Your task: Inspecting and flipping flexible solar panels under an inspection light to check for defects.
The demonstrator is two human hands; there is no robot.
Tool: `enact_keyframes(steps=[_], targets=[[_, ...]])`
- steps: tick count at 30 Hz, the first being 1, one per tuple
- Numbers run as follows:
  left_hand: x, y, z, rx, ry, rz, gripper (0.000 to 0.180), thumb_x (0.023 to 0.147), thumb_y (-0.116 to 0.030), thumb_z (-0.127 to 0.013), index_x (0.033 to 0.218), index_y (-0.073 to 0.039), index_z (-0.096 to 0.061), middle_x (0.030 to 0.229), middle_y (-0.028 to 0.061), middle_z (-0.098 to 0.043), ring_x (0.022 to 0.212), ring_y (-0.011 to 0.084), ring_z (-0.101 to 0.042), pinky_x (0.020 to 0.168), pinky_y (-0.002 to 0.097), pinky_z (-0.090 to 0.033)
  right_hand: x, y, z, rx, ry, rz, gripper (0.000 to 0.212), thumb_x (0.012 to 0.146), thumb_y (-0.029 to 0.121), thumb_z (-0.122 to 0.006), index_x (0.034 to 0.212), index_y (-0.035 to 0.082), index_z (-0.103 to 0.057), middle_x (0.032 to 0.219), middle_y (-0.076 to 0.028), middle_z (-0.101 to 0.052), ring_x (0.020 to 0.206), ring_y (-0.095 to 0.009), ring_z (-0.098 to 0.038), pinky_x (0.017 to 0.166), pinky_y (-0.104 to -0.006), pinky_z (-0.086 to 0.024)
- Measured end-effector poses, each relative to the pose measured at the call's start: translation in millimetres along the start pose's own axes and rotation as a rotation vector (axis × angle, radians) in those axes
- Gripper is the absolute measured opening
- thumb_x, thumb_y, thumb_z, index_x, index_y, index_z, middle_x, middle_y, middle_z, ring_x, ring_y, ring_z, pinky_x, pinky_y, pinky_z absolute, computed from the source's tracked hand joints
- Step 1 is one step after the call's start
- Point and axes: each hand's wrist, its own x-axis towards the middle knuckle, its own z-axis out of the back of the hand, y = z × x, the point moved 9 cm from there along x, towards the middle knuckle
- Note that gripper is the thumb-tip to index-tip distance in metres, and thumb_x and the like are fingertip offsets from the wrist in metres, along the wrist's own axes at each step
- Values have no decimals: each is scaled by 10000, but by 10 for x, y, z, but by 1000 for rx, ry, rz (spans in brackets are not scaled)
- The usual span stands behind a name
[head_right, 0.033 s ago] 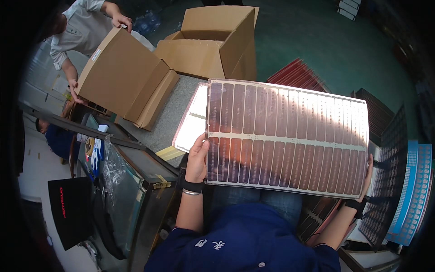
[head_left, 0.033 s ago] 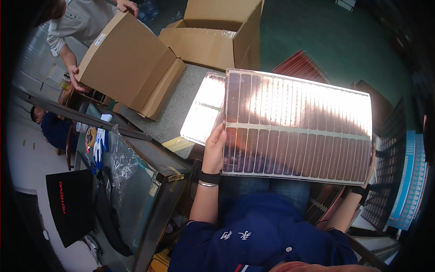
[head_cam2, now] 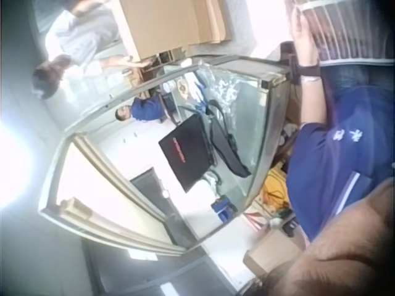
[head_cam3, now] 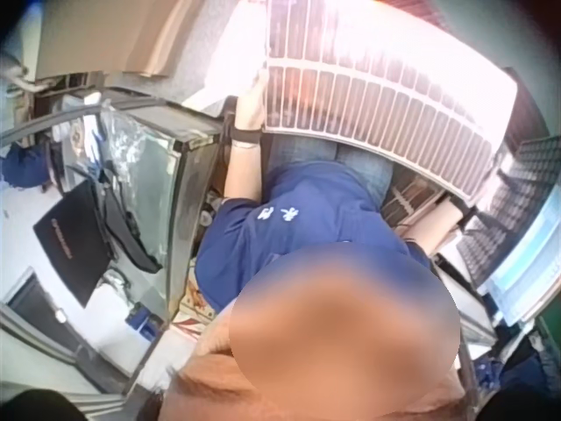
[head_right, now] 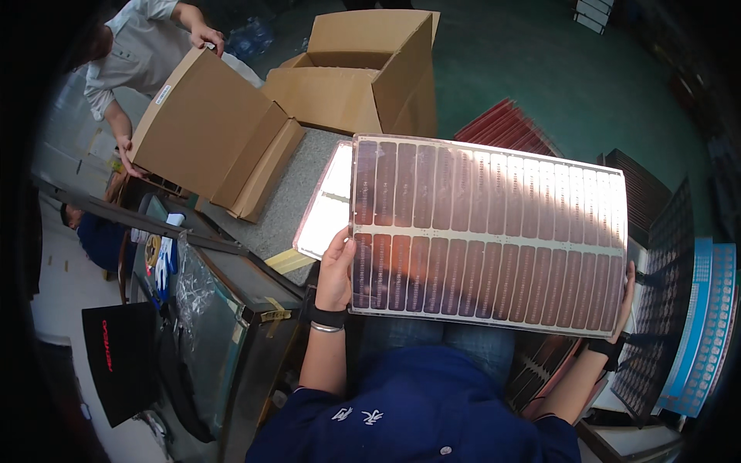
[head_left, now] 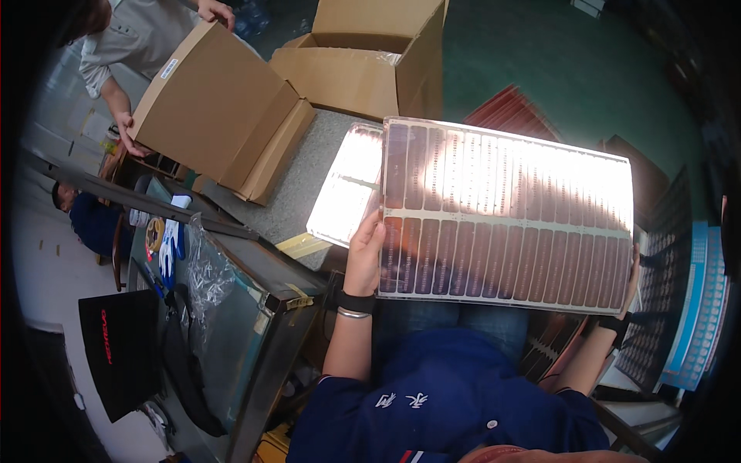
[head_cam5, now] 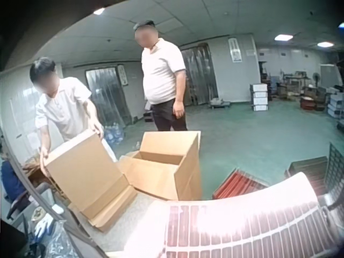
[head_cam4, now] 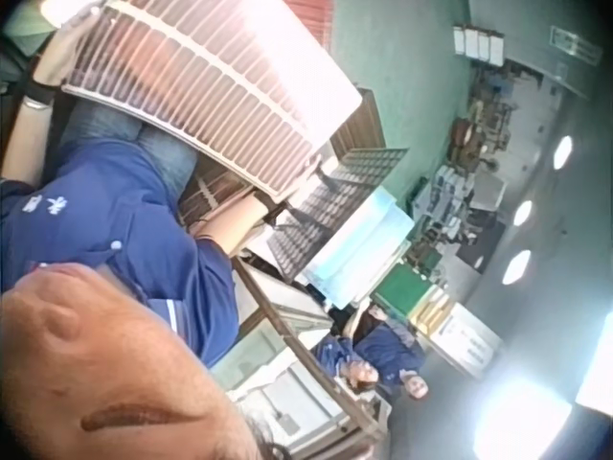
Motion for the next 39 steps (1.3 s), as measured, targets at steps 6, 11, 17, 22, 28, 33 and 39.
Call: enact_keyframes(steps=[6,11,17,22,28,33,39], targets=[[7,7,68,11,-61,3,338,926,-116,-434,1238,14,-427,1136,90,-551,1015,136,-536,877,268,-434,-7,21,-17,-22,-39,3,481,937,344,-345,1346,94,-305,1304,-117,-397,1154,-200,-452,951,-303,-404],[20,-60,57,-11,-39,2,370,927,-116,-433,1252,57,-397,1198,123,-509,1075,168,-499,920,292,-392,-47,64,-92,-25,-32,21,433,947,317,-343,1303,72,-358,1262,-113,-429,1119,-187,-471,929,-293,-416],[84,-28,104,-19,-56,11,340,916,-63,-427,1228,71,-422,1201,130,-507,1071,175,-503,920,288,-392,-41,121,-61,-96,-35,45,400,949,286,-354,1266,45,-390,1187,-94,-486,1037,-158,-517,886,-270,-432],[53,-174,26,31,-80,-56,322,913,-42,-413,1215,68,-433,1182,136,-519,1077,178,-502,917,295,-398,-26,98,-67,-110,20,54,402,939,274,-385,1261,32,-382,1098,-118,-558,998,-160,-547,868,-269,-439],[89,-168,47,70,-101,-59,308,914,-42,-406,1200,66,-445,1164,138,-532,1070,175,-506,916,300,-396,36,16,38,-75,79,59,402,928,250,-426,1259,26,-385,1085,-112,-567,991,-147,-549,857,-262,-436],[65,-225,39,92,-113,-69,310,911,-48,-419,1196,69,-453,1170,141,-529,1070,182,-507,919,301,-393,10,66,-76,-156,78,106,388,921,242,-449,1233,14,-417,1103,-116,-561,1000,-152,-541,869,-263,-425],[81,-215,113,69,-167,-88,309,895,-45,-456,1190,45,-467,1102,96,-574,942,115,-569,821,236,-464,-43,44,-92,-116,166,105,416,905,228,-481,1247,7,-396,1166,-133,-526,1079,-182,-505,919,-286,-397]])
